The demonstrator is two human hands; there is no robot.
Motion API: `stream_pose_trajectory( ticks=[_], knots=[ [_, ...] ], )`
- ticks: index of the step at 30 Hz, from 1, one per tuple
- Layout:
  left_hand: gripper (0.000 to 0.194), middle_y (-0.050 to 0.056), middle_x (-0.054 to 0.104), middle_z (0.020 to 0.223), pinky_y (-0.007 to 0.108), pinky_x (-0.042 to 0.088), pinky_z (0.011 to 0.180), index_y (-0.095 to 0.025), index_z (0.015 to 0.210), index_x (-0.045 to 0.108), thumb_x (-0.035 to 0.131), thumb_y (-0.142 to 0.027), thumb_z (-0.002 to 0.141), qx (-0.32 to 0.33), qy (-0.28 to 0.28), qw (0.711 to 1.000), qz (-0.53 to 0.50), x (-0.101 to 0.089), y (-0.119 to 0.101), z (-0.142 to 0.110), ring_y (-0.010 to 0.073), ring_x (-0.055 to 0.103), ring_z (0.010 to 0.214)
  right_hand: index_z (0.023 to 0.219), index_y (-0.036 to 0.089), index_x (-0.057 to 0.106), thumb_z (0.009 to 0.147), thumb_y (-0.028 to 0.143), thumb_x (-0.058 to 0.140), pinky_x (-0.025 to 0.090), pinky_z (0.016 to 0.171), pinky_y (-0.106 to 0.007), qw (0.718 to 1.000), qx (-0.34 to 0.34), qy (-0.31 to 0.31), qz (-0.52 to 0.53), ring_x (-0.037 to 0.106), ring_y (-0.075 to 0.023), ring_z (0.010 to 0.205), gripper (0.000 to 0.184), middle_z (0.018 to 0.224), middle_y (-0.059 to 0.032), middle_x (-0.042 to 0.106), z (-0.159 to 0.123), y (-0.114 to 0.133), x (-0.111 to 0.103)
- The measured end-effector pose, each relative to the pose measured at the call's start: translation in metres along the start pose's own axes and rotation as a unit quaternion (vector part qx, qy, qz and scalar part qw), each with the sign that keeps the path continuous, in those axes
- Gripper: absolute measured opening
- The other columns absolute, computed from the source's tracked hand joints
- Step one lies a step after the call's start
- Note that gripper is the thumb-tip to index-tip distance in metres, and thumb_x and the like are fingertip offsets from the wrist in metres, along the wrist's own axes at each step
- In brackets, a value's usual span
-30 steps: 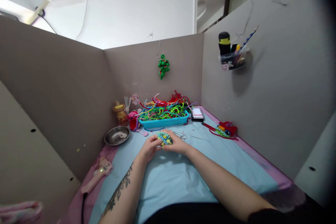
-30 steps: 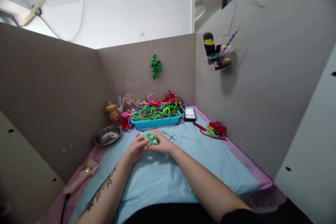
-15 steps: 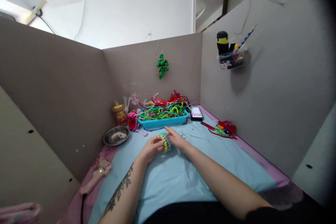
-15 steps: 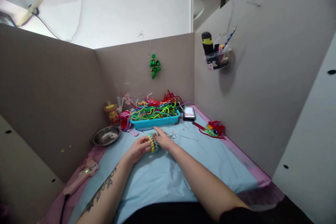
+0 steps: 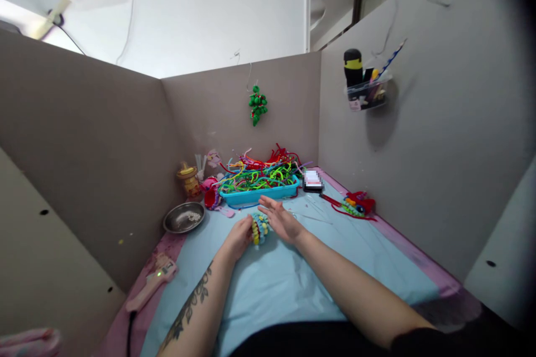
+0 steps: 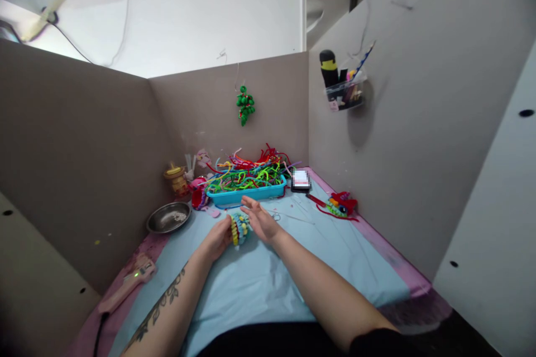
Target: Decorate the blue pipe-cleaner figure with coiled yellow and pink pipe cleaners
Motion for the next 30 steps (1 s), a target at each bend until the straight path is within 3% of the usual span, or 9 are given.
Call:
stream_pose_trajectory(
  ticks=[3, 7, 12, 15, 19, 25, 30],
  knots=[
    [0.042, 0.008, 0.067, 0.086, 0.030, 0.050, 0.073, -0.014, 0.095, 0.061, 0.057, -0.051, 0.077, -0.008, -0.028, 0.995, -0.094, -0.007, -0.006, 0.000, 0.0190, 0.063, 0.080, 0.119, 0.029, 0.052, 0.069, 0.075, 0.047, 0.026, 0.103, -0.048, 0.999, -0.033, -0.002, 0.005, 0.037, -0.0272, 0.127, 0.068, 0.137, -0.0089, 0.040, -0.001, 0.010, 0.000],
    [0.036, 0.008, 0.065, 0.100, 0.033, 0.049, 0.082, -0.018, 0.103, 0.059, 0.054, -0.046, 0.081, 0.042, -0.025, 0.977, -0.208, -0.013, -0.023, -0.001, 0.0196, 0.061, 0.092, 0.119, 0.029, 0.051, 0.068, 0.056, 0.065, 0.032, 0.099, -0.048, 0.990, -0.060, -0.010, -0.125, 0.038, -0.0287, 0.124, 0.059, 0.133, -0.0090, 0.041, -0.003, 0.010, -0.001],
    [0.021, 0.006, 0.065, 0.097, 0.030, 0.048, 0.082, -0.017, 0.100, 0.059, 0.056, -0.027, 0.082, 0.065, -0.045, 0.966, -0.246, -0.018, -0.022, -0.001, 0.0166, 0.061, 0.088, 0.129, 0.033, 0.040, 0.062, 0.036, 0.076, 0.042, 0.090, -0.042, 0.969, -0.046, 0.020, -0.242, 0.046, -0.0257, 0.116, 0.077, 0.139, -0.0076, 0.031, -0.006, -0.008, 0.010],
    [0.023, 0.006, 0.065, 0.096, 0.029, 0.047, 0.084, -0.014, 0.099, 0.060, 0.060, -0.018, 0.076, 0.081, -0.011, 0.969, -0.233, -0.007, -0.020, -0.002, 0.0161, 0.061, 0.088, 0.127, 0.029, 0.043, 0.065, 0.030, 0.072, 0.045, 0.087, -0.038, 0.957, -0.082, -0.011, -0.279, 0.049, -0.0236, 0.112, 0.069, 0.135, -0.0077, 0.038, -0.007, -0.006, 0.011],
    [0.035, 0.006, 0.064, 0.103, 0.031, 0.044, 0.087, -0.016, 0.105, 0.059, 0.066, -0.015, 0.071, 0.087, 0.044, 0.980, -0.171, 0.011, -0.019, -0.006, 0.0183, 0.060, 0.094, 0.121, 0.026, 0.049, 0.066, 0.024, 0.068, 0.043, 0.090, -0.038, 0.960, -0.092, -0.045, -0.260, 0.051, -0.0231, 0.110, 0.058, 0.126, -0.0063, 0.050, -0.007, 0.002, 0.010],
    [0.036, 0.007, 0.065, 0.104, 0.030, 0.045, 0.083, -0.017, 0.101, 0.061, 0.073, -0.022, 0.067, 0.040, 0.026, 0.995, -0.086, 0.012, -0.010, -0.007, 0.0175, 0.060, 0.093, 0.114, 0.025, 0.054, 0.062, 0.014, 0.061, 0.041, 0.092, -0.038, 0.980, -0.056, -0.075, -0.173, 0.055, -0.0219, 0.101, 0.054, 0.113, -0.0023, 0.059, -0.005, 0.007, 0.001],
    [0.039, 0.008, 0.065, 0.102, 0.028, 0.048, 0.073, -0.019, 0.105, 0.056, 0.071, -0.029, 0.070, 0.011, 0.011, 0.997, -0.069, 0.014, -0.004, -0.005, 0.0181, 0.063, 0.089, 0.104, 0.023, 0.057, 0.055, 0.011, 0.054, 0.044, 0.083, -0.035, 0.986, -0.030, -0.126, -0.105, 0.057, -0.0216, 0.091, 0.050, 0.095, -0.0010, 0.063, 0.000, 0.004, -0.014]
  ],
)
Point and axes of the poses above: each hand's wrist, its own z-axis towards the middle knuckle, its own x-axis out of the palm, y = z × x, the point moved 7 cm from there along z, towards the middle knuckle
